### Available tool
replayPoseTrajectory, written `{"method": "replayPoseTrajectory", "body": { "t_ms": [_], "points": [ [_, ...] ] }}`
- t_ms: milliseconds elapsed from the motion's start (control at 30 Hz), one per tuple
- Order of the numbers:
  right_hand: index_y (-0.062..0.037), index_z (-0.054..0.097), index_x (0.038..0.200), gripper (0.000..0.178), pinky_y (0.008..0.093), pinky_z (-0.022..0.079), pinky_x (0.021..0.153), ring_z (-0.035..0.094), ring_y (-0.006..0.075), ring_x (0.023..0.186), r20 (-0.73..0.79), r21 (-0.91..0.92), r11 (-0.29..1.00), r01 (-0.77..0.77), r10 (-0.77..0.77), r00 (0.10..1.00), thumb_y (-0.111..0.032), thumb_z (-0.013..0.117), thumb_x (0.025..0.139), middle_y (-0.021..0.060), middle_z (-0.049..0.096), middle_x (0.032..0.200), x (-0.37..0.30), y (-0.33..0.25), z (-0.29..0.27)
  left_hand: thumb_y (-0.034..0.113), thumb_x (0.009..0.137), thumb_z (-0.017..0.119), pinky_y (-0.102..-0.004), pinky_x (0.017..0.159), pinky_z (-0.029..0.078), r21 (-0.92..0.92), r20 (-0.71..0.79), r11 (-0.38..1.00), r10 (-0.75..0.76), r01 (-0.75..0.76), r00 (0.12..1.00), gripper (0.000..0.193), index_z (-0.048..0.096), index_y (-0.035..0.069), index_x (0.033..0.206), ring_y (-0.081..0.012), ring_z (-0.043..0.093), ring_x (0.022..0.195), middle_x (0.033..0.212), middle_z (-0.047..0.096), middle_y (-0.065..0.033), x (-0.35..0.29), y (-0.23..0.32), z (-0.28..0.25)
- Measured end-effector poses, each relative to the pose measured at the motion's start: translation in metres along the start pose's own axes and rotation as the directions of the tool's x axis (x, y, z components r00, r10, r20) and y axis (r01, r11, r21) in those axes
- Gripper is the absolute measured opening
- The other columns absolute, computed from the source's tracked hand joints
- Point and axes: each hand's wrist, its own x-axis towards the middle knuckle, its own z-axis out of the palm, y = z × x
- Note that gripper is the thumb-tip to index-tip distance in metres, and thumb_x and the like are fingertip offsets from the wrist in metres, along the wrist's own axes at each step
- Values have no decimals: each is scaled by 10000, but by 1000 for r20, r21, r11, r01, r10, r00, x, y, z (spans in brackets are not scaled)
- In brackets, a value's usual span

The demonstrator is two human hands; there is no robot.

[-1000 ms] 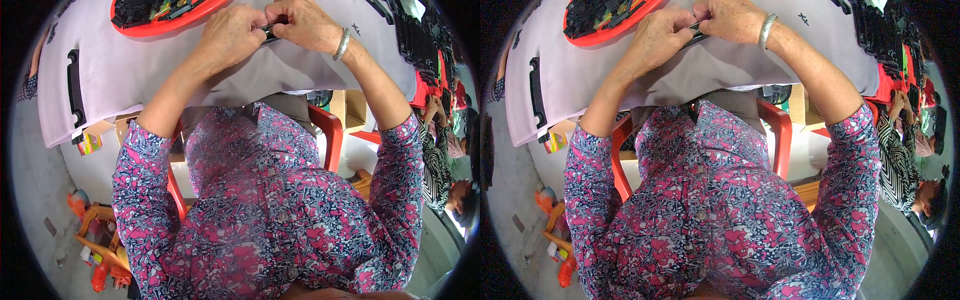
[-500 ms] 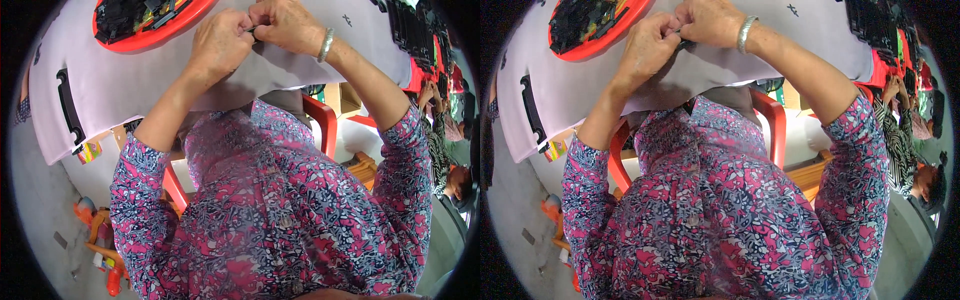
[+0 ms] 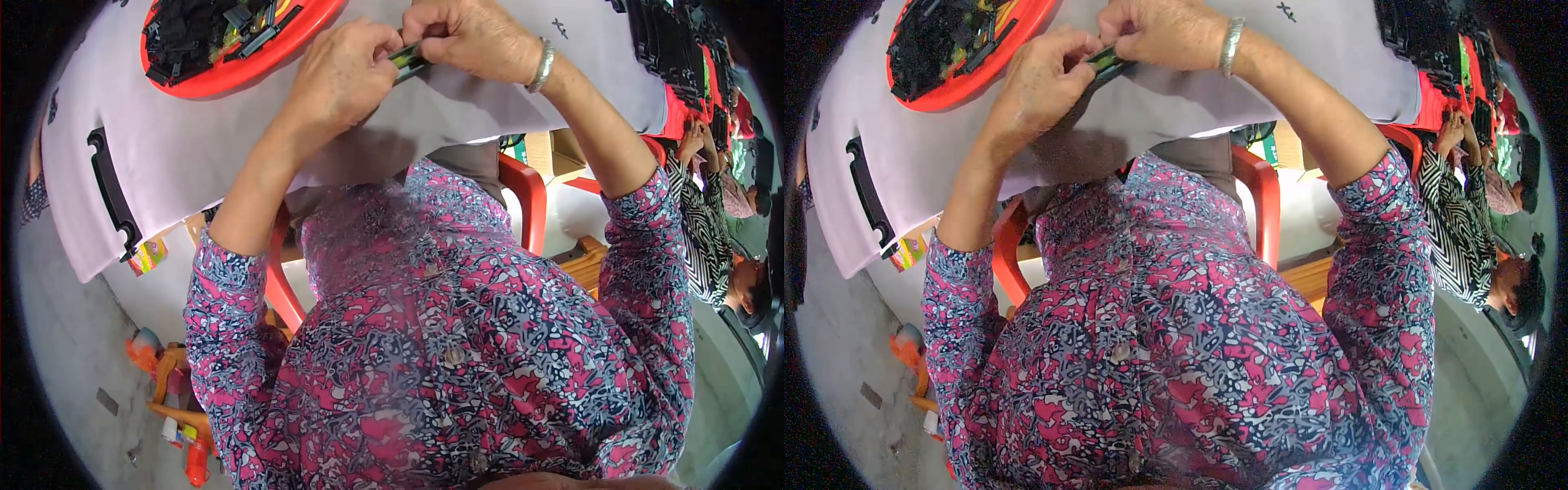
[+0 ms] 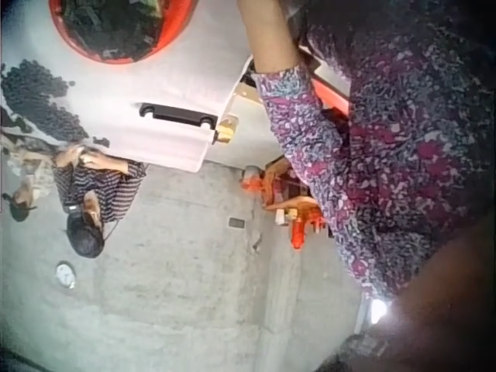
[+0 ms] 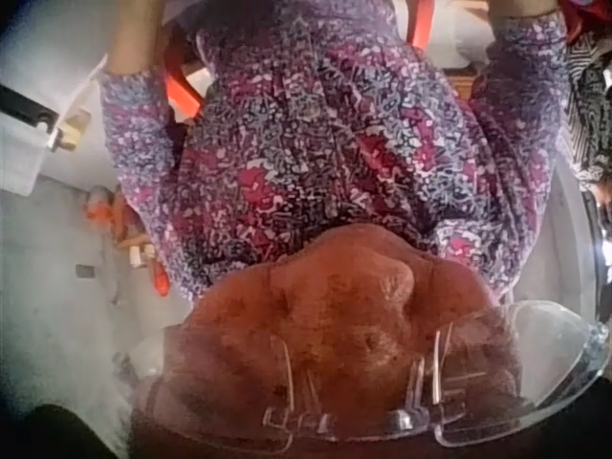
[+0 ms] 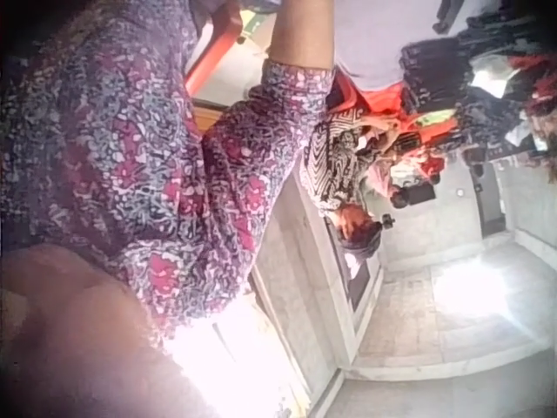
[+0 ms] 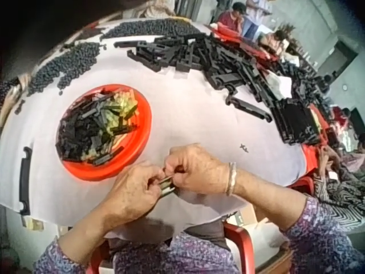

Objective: The person assembles spirit levels by hand, picking up plastic level frames, fitting spirit level vials into the frames, and pressing the parts together.

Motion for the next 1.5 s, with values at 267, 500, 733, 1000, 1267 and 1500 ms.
{"method": "replayPoseTrajectory", "body": {
  "t_ms": [267, 500, 733, 1000, 1267, 1500],
  "points": [
    [-60, 669, 857, 137, 423, 484, 786, 582, 315, 843, 138, -461, 811, 360, -336, 932, -12, 695, 731, 107, 566, 795, 10, -31, -6, 119, 869, 705, -304, 642, 472, -72, 194, 964, -237, 255, 952, 287, 647, -37, 1103, -121, 567, 692, 751, 611, -48, -23, 13, -6],
    [-10, 590, 966, 217, 286, 490, 582, 576, 109, 659, -364, 326, 912, -250, 365, 857, -72, 728, 810, 47, 609, 809, -16, -26, 9, 155, 893, 776, -228, 585, 474, -324, -5, 899, -313, 295, 950, 242, 647, -7, 1018, -51, 561, 636, 709, 607, 22, -33, 25, 22],
    [-19, 642, 844, 130, 264, 409, 506, 483, 57, 543, -163, 270, 836, -478, 529, 833, -109, 735, 837, -1, 571, 674, -37, -20, 32, 115, 834, 792, -303, 562, 554, -503, 39, 795, -371, 339, 928, 267, 603, -34, 947, -148, 698, 616, 665, 646, -67, -26, 36, 24],
    [-62, 522, 676, 297, 303, 358, 468, 464, 66, 510, -215, 42, 890, -455, 452, 865, -243, 703, 826, -8, 513, 574, -29, -1, 29, 109, 860, 764, -298, 539, 557, -573, 121, 734, -363, 364, 924, 290, 573, -31, 1028, -166, 709, 620, 714, 658, -71, -22, 33, 23],
    [-42, 544, 818, 147, 306, 469, 397, 570, 168, 453, 155, 397, 535, -746, 762, 629, -110, 659, 879, 51, 576, 600, -4, -58, 6, 173, 967, 630, -343, 500, 517, -529, 179, 681, -494, 507, 851, 209, 558, -12, 1034, -216, 648, 582, 728, 627, -134, 18, 21, 1],
    [-139, 547, 810, 146, 228, 215, 441, 327, 27, 499, 259, 449, 505, -737, 716, 648, -131, 652, 911, -73, 441, 649, -15, -17, 14, 167, 1005, 595, -293, 416, 492, -715, 181, 602, -334, 357, 925, 205, 450, 22, 1013, -156, 611, 500, 654, 560, -74, 23, -3, 15]
  ]
}}
